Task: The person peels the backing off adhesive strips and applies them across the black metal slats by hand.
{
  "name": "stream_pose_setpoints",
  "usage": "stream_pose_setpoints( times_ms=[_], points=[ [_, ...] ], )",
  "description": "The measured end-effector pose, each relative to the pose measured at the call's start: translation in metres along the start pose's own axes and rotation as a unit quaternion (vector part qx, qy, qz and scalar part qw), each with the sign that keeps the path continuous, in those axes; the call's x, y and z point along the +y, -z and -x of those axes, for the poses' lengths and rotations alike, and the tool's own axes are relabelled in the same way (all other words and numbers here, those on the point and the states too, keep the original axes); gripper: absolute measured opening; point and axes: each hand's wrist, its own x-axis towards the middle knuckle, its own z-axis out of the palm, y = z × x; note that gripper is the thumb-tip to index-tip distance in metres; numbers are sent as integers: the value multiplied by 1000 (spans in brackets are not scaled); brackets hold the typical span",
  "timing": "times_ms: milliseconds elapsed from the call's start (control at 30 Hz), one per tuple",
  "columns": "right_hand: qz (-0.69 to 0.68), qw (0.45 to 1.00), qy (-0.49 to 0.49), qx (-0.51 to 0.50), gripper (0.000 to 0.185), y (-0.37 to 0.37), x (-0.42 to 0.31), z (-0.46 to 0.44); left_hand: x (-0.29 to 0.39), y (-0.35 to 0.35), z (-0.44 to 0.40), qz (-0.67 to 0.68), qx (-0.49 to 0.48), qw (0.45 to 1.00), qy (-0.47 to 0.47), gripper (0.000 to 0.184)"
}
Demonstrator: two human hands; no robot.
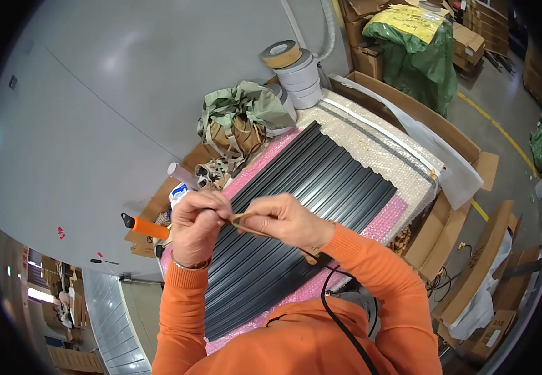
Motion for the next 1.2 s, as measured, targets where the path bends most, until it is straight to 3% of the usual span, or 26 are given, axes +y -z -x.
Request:
stream_pose_setpoints(
  times_ms=[33,100,167,200,267,300,433,533,567,633,700,733,767,800,833,867,900,933,967,1033,1067,1100,1167,1200],
  points=[
    [122,986,102,54,15,2,-6,-5,4,3,1,3,30,999,-36,14],
    [368,912,176,53,12,36,-10,3,26,19,6,19,133,988,-74,9],
    [364,926,-8,98,14,88,-8,44,59,52,19,9,222,971,-85,8],
    [333,919,-145,152,18,117,-7,73,74,80,29,0,263,960,-100,7],
    [368,890,-200,181,28,198,17,160,106,139,49,-39,303,947,-97,10],
    [338,869,-277,232,31,245,44,222,119,160,56,-39,330,939,-94,11],
    [417,677,-559,238,24,292,68,388,155,259,85,-80,397,912,-58,13],
    [393,542,-720,182,27,306,93,429,170,310,101,-162,436,884,-46,16],
    [409,528,-718,195,30,315,106,428,177,306,97,-205,472,856,-51,17],
    [515,530,-574,353,33,357,159,446,191,294,86,-259,506,821,-49,17],
    [583,505,-393,500,39,378,195,449,199,275,71,-286,493,820,-51,19],
    [634,502,-255,530,37,352,167,379,201,263,63,-294,497,815,-46,19],
    [531,593,-152,586,33,303,135,295,204,252,56,-321,476,818,-45,19],
    [480,675,-112,548,28,225,95,202,209,245,52,-348,453,820,-44,19],
    [471,756,-87,446,26,144,64,134,216,247,51,-364,435,823,-25,19],
    [361,867,-84,333,30,88,59,101,220,245,49,-368,439,819,-23,19],
    [383,902,24,200,39,52,68,84,223,243,47,-366,443,818,-12,19],
    [367,920,128,53,50,16,77,67,225,242,48,-364,448,817,-1,19],
    [408,910,72,-24,56,-13,90,62,224,244,49,-364,438,822,-23,20],
    [468,881,64,-32,51,-40,131,61,217,232,52,-375,465,801,-23,20],
    [400,916,-32,-1,38,-42,154,73,220,228,55,-382,483,787,-24,20],
    [429,893,-131,23,26,-39,159,76,223,231,64,-372,494,786,-17,19],
    [336,938,-41,76,21,-9,157,83,224,230,84,-363,531,766,-5,19],
    [263,955,-110,79,23,11,131,75,221,228,100,-362,526,770,13,18]
  ],
)
